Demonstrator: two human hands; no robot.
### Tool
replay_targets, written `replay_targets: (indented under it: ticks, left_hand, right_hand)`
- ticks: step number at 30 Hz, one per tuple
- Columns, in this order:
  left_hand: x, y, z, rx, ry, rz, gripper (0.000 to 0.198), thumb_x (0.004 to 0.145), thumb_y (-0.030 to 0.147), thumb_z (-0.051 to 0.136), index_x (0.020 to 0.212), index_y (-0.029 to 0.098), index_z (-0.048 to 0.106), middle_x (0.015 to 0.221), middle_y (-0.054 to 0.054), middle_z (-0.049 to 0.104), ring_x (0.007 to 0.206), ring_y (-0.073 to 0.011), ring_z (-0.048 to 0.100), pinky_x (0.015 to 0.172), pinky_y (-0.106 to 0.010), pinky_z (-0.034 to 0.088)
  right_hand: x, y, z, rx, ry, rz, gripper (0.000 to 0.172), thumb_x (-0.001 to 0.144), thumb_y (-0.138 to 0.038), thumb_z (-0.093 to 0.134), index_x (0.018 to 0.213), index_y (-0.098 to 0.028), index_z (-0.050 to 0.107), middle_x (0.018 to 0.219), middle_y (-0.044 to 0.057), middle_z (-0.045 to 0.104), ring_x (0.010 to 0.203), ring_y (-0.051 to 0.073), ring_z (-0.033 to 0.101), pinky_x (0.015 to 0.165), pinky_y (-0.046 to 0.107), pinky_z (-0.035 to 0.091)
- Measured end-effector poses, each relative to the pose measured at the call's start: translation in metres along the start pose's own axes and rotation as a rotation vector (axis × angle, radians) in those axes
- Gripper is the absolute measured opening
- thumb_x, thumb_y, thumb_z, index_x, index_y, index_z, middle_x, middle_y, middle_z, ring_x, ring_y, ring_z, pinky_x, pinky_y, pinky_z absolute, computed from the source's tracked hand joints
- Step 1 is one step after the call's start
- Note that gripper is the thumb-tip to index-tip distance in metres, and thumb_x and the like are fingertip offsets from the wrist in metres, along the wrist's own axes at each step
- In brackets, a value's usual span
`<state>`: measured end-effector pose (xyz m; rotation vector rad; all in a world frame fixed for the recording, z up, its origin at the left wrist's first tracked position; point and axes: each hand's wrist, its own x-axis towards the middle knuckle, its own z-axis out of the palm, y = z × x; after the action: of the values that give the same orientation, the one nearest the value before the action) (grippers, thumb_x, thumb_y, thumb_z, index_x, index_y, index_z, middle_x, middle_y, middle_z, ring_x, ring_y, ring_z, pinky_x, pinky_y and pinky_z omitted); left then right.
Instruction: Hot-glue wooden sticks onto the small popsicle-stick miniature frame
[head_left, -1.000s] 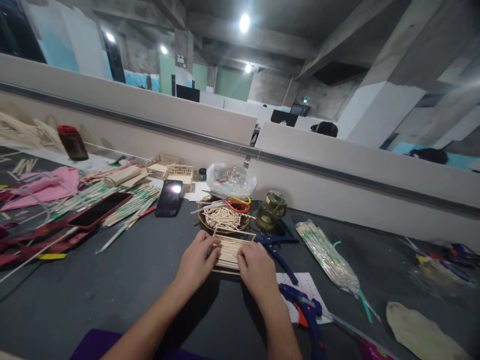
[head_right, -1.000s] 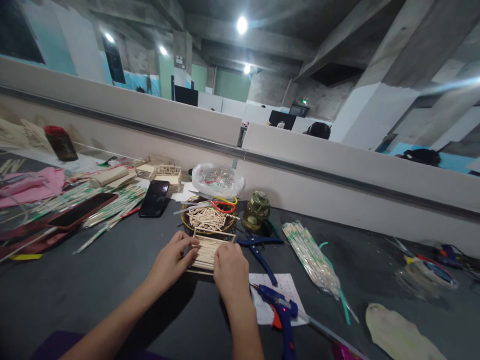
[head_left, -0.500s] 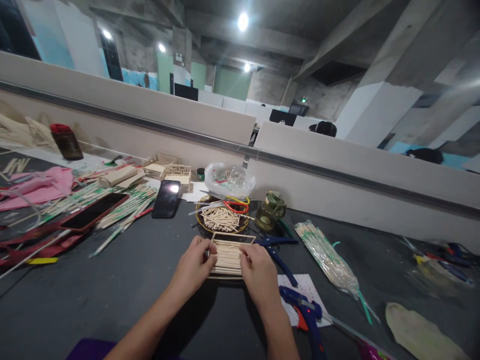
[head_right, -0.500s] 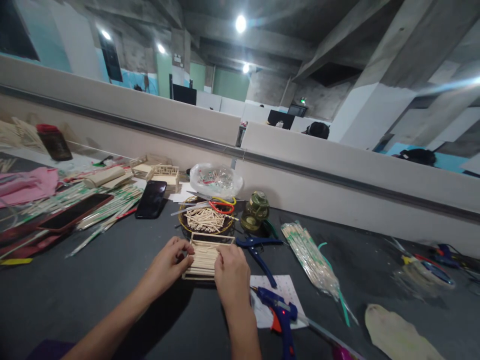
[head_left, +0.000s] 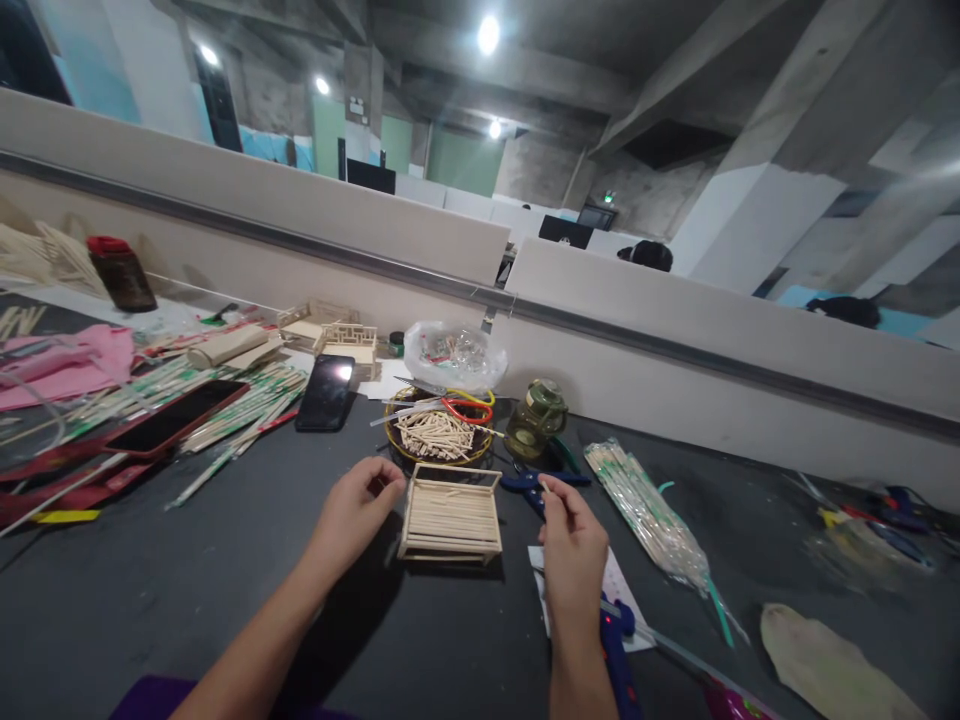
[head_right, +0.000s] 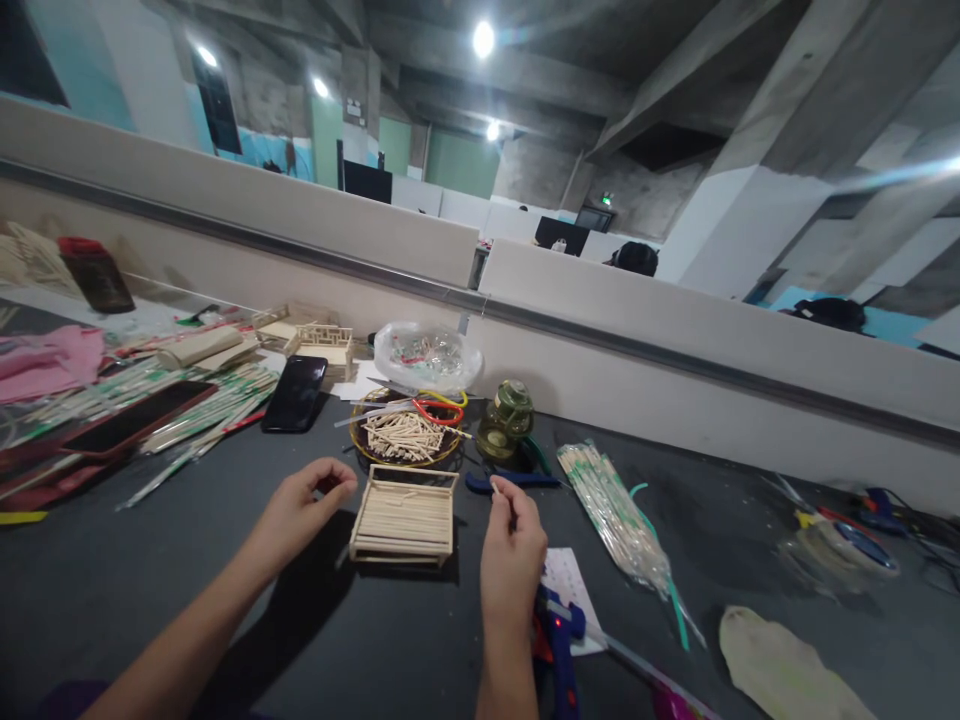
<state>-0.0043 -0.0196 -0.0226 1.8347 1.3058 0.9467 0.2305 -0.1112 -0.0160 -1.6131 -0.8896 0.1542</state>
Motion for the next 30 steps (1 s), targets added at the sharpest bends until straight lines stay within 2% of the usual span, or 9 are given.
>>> replay_targets:
  ticks: [6,12,14,17,20,25,30]
  left_hand:
    - [0.004,-0.004,0.005,-0.147,0.054,-0.018,0.018,0.078,0.034,0.055,0.080,0.018,0.064,0.074,-0.001,0.064,0.065,-0.0161,0.055,0.060,-0.027,0.043]
    - [-0.001,0.000,0.009,-0.018,0.033,0.057,0.016,0.078,0.032,0.055,0.078,0.020,0.066,0.077,-0.002,0.064,0.072,-0.0172,0.057,0.065,-0.028,0.043]
    - [-0.004,0.003,0.011,0.046,0.007,0.089,0.018,0.081,0.031,0.053,0.081,0.021,0.068,0.080,-0.002,0.063,0.073,-0.0172,0.057,0.066,-0.028,0.042]
    - [-0.009,0.011,0.013,0.158,-0.038,0.127,0.024,0.087,0.034,0.049,0.091,0.023,0.070,0.081,-0.002,0.059,0.074,-0.0178,0.057,0.067,-0.029,0.041]
    - [-0.013,0.018,0.014,0.288,-0.090,0.172,0.029,0.090,0.035,0.045,0.100,0.024,0.070,0.082,-0.003,0.057,0.081,-0.0200,0.056,0.069,-0.030,0.040]
    - [-0.018,0.020,0.016,0.407,-0.159,0.221,0.028,0.091,0.029,0.044,0.101,0.026,0.070,0.085,-0.005,0.057,0.086,-0.0213,0.055,0.071,-0.030,0.038]
    - [-0.019,0.019,0.016,0.384,-0.163,0.234,0.024,0.090,0.026,0.046,0.092,0.026,0.069,0.086,-0.005,0.057,0.086,-0.0214,0.054,0.070,-0.029,0.038]
  right_hand:
    - [-0.002,0.001,0.003,-0.053,-0.083,-0.003,0.030,0.084,-0.041,0.049,0.090,-0.018,0.068,0.076,0.005,0.068,0.066,0.019,0.061,0.060,0.029,0.046]
    - [-0.011,-0.008,0.013,-0.176,-0.248,-0.072,0.019,0.087,-0.033,0.049,0.087,-0.019,0.062,0.082,0.004,0.066,0.072,0.019,0.059,0.067,0.028,0.045]
    - [-0.016,-0.010,0.019,-0.239,-0.319,-0.150,0.018,0.089,-0.027,0.048,0.094,-0.019,0.063,0.086,0.004,0.064,0.077,0.019,0.059,0.071,0.029,0.045]
    - [-0.023,-0.014,0.030,-0.394,-0.401,-0.354,0.024,0.091,-0.017,0.046,0.106,-0.020,0.064,0.092,0.006,0.063,0.089,0.021,0.056,0.080,0.031,0.043]
    - [-0.028,-0.021,0.039,-0.571,-0.467,-0.476,0.026,0.091,-0.013,0.047,0.106,-0.021,0.066,0.093,0.007,0.062,0.092,0.023,0.054,0.080,0.032,0.043]
    - [-0.033,-0.033,0.049,-0.794,-0.516,-0.485,0.025,0.090,-0.011,0.047,0.102,-0.020,0.067,0.091,0.009,0.062,0.090,0.025,0.054,0.069,0.031,0.043]
    - [-0.034,-0.035,0.048,-0.741,-0.539,-0.466,0.021,0.091,-0.014,0.048,0.096,-0.022,0.067,0.091,0.008,0.061,0.091,0.023,0.055,0.073,0.031,0.042]
